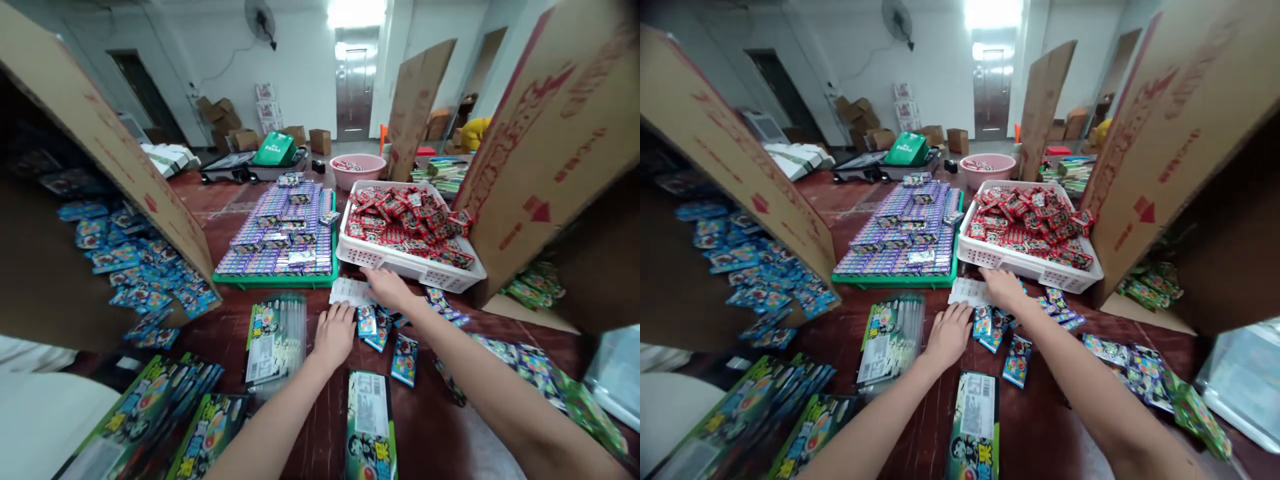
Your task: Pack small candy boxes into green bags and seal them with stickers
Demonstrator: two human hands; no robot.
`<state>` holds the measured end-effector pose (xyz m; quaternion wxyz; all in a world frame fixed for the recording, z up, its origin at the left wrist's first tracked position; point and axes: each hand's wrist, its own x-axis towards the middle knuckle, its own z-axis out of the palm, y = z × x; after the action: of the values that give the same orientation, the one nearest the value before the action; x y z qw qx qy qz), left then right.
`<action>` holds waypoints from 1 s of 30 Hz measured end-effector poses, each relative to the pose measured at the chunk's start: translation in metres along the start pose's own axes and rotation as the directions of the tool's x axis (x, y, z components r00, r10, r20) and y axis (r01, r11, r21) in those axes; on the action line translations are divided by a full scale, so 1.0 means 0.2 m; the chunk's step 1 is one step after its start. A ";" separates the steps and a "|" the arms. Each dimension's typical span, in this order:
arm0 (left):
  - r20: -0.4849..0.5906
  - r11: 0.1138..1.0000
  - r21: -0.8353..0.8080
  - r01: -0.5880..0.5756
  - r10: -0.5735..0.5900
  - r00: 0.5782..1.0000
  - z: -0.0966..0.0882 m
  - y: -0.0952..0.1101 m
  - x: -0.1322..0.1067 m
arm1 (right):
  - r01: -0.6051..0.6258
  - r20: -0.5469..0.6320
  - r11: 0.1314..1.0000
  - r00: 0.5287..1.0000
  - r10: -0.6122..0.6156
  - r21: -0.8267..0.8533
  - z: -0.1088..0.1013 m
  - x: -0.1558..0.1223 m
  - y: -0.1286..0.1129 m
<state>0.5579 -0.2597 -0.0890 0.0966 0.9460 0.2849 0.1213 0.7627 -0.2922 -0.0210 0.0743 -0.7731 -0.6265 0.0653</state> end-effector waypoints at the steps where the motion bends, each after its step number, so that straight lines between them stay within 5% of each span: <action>1: 0.004 1.000 -0.009 -0.002 0.002 1.000 0.00 0.00 -0.03 | -0.021 0.026 1.000 0.999 0.022 -0.014 0.00 -0.02 0.04; 5: 0.013 0.998 -0.053 -0.023 0.024 1.000 0.00 0.03 -0.09 | -0.081 0.105 0.997 0.991 0.082 -0.019 -0.01 -0.03 0.10; 10: 0.008 0.994 -0.102 -0.049 0.050 0.999 -0.04 0.03 -0.13 | -0.055 0.183 0.992 0.982 0.034 0.110 0.01 0.08 0.03; 13: -0.111 0.960 -0.280 -0.008 -0.024 0.994 -0.11 -0.01 -0.16 | -0.024 0.189 0.966 0.982 -0.026 0.257 -0.04 0.07 -0.01; 17: -0.248 0.702 -0.709 0.066 -0.336 0.909 -0.26 -0.07 -0.18 | 0.079 0.170 0.859 0.967 -0.189 0.506 -0.14 -0.09 -0.10; 23: 0.145 0.248 -0.932 0.266 -0.419 0.896 -0.48 -0.09 -0.26 | 0.155 0.094 0.671 0.943 -0.320 0.725 -0.16 -0.29 -0.32; 27: 0.266 0.084 -0.935 0.346 -0.480 0.836 -0.51 -0.09 -0.36 | 0.186 -0.007 0.569 0.953 -0.303 0.801 -0.12 -0.35 -0.37; 30: 0.292 0.043 -0.931 0.362 -0.507 0.811 -0.50 -0.10 -0.40 | 0.223 -0.090 0.514 0.959 -0.270 0.829 -0.10 -0.38 -0.39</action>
<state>0.4546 -0.2771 -0.0128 0.6783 0.5280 0.4206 0.2904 0.6764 -0.3512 0.0147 0.4234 -0.5469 -0.6253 0.3614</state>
